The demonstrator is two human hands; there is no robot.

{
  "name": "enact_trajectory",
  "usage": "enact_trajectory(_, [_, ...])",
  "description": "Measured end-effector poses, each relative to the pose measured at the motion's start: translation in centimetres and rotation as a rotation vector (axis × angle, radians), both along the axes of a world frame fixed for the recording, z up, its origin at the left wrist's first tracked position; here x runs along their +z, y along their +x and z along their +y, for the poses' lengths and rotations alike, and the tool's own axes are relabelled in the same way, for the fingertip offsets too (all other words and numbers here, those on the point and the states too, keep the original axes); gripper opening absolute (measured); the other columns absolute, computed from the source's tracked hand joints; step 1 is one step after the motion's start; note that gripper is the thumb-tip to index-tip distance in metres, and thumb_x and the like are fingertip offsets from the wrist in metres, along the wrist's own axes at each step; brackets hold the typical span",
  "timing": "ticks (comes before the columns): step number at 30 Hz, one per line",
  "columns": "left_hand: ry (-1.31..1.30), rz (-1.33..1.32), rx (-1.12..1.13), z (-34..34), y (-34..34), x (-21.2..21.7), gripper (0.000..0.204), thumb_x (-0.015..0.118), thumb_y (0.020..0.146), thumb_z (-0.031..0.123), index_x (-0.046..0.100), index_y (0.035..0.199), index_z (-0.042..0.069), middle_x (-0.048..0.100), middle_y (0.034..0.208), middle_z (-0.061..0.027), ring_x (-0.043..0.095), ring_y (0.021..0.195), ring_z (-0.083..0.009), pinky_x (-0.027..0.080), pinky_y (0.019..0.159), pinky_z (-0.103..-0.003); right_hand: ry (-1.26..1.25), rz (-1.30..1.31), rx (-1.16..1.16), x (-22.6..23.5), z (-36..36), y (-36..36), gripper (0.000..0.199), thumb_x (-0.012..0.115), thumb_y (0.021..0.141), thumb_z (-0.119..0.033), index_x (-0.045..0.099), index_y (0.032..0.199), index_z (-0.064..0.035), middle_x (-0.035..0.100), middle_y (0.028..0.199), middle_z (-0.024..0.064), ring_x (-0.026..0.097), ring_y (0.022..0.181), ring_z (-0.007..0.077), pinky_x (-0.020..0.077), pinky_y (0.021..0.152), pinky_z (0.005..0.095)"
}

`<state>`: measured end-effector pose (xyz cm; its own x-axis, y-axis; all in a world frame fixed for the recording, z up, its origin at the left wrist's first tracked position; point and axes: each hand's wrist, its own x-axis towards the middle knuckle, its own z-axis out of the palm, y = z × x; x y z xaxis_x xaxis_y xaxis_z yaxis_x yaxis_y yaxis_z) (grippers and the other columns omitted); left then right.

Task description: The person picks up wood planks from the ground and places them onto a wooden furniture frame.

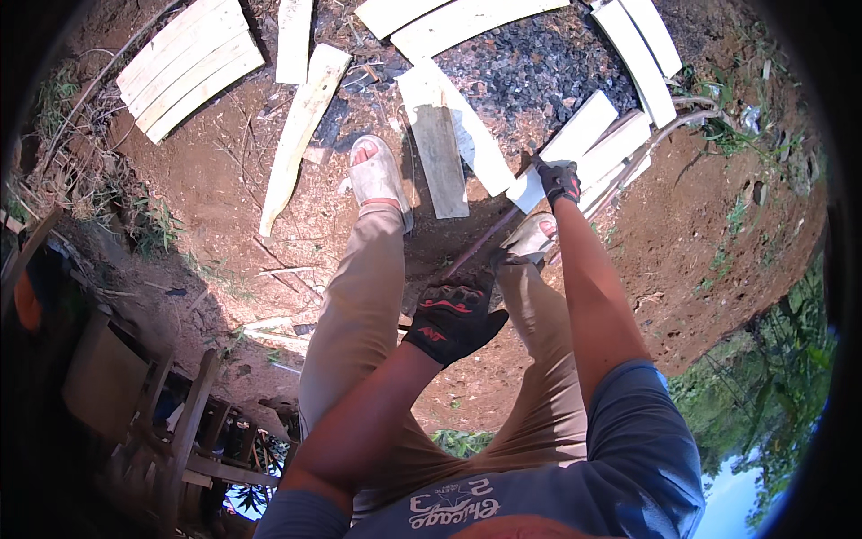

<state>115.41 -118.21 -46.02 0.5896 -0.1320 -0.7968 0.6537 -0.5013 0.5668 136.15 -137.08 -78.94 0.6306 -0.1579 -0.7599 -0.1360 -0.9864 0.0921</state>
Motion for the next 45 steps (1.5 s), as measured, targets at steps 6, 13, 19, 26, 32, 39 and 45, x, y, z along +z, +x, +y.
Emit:
enact_trajectory(6, [0.137,-0.088,0.052,-0.6,-1.2,-0.6,0.063,0.066,0.094,0.046,0.056,0.137,0.0,0.071,0.115,-0.0225,0.07,0.106,-0.0399,0.055,0.092,-0.052,-0.186,-0.138,-0.335,-3.4,3.4,-0.9,0.106,0.082,0.073,-0.062,0.049,0.146,0.007,0.061,0.144,0.0284,0.06,0.134,0.0423,0.0482,0.112,0.0479])
enact_trajectory(13, [0.18,-0.279,0.214,-1.7,-1.4,-0.7,0.06,0.071,0.088,0.04,0.063,0.13,-0.002,0.073,0.101,-0.018,0.072,0.091,-0.0348,0.055,0.083,-0.048,0.023,-0.018,0.188,-5.1,-1.5,-2.5,0.055,0.068,0.087,-0.036,0.068,0.127,0.0025,0.075,0.106,0.0238,0.071,0.108,0.0374,0.055,0.096,0.0478])
enact_trajectory(19, [0.332,-0.162,0.131,-1.2,-2.0,-1.0,0.044,0.063,0.086,0.03,0.067,0.117,0.0,0.072,0.094,-0.0165,0.071,0.087,-0.0313,0.052,0.079,-0.047,0.358,-0.338,0.129,4.9,13.4,-16.2,0.104,0.077,0.085,-0.043,0.025,0.16,0.0072,0.051,0.142,0.0345,0.054,0.129,0.0448,0.0473,0.107,0.0495])
enact_trajectory(26, [0.612,-0.047,0.049,-0.2,-2.9,-2.0,0.037,0.061,0.084,0.024,0.068,0.112,0.0,0.069,0.088,-0.014,0.069,0.083,-0.0324,0.05,0.075,-0.048,0.324,-0.153,0.018,5.2,20.2,-21.2,0.126,0.09,0.071,-0.058,0.023,0.162,-0.0012,0.041,0.149,0.0279,0.042,0.137,0.0487,0.0364,0.113,0.06])
enact_trajectory(32, [0.59,-0.102,0.167,1.4,-3.3,-1.5,0.036,0.06,0.086,0.022,0.067,0.114,0.001,0.07,0.092,-0.0152,0.067,0.087,-0.0327,0.049,0.078,-0.049,0.393,-0.093,-0.002,3.6,19.9,-19.2,0.118,0.09,0.071,-0.058,0.032,0.158,-0.0043,0.043,0.149,0.0265,0.041,0.141,0.0454,0.0345,0.116,0.0592])
enact_trajectory(39, [0.5,-0.036,0.133,2.1,-4.1,-1.2,0.045,0.06,0.086,0.02,0.066,0.125,-0.001,0.07,0.099,-0.0205,0.068,0.093,-0.0378,0.049,0.082,-0.052,0.329,-0.349,0.044,2.7,26.2,-17.4,0.129,0.091,0.068,-0.06,0.025,0.16,0.0015,0.039,0.157,0.029,0.039,0.147,0.0453,0.0339,0.12,0.0552])
enact_trajectory(45, [0.518,-0.059,0.058,1.7,-5.4,-1.0,0.05,0.058,0.086,0.02,0.065,0.129,-0.004,0.071,0.101,-0.0237,0.069,0.095,-0.0389,0.049,0.083,-0.053,0.373,-0.494,0.131,-0.2,25.8,-18.2,0.108,0.085,0.077,-0.052,0.033,0.152,0.0056,0.048,0.145,0.0285,0.048,0.136,0.0446,0.0412,0.113,0.0528])
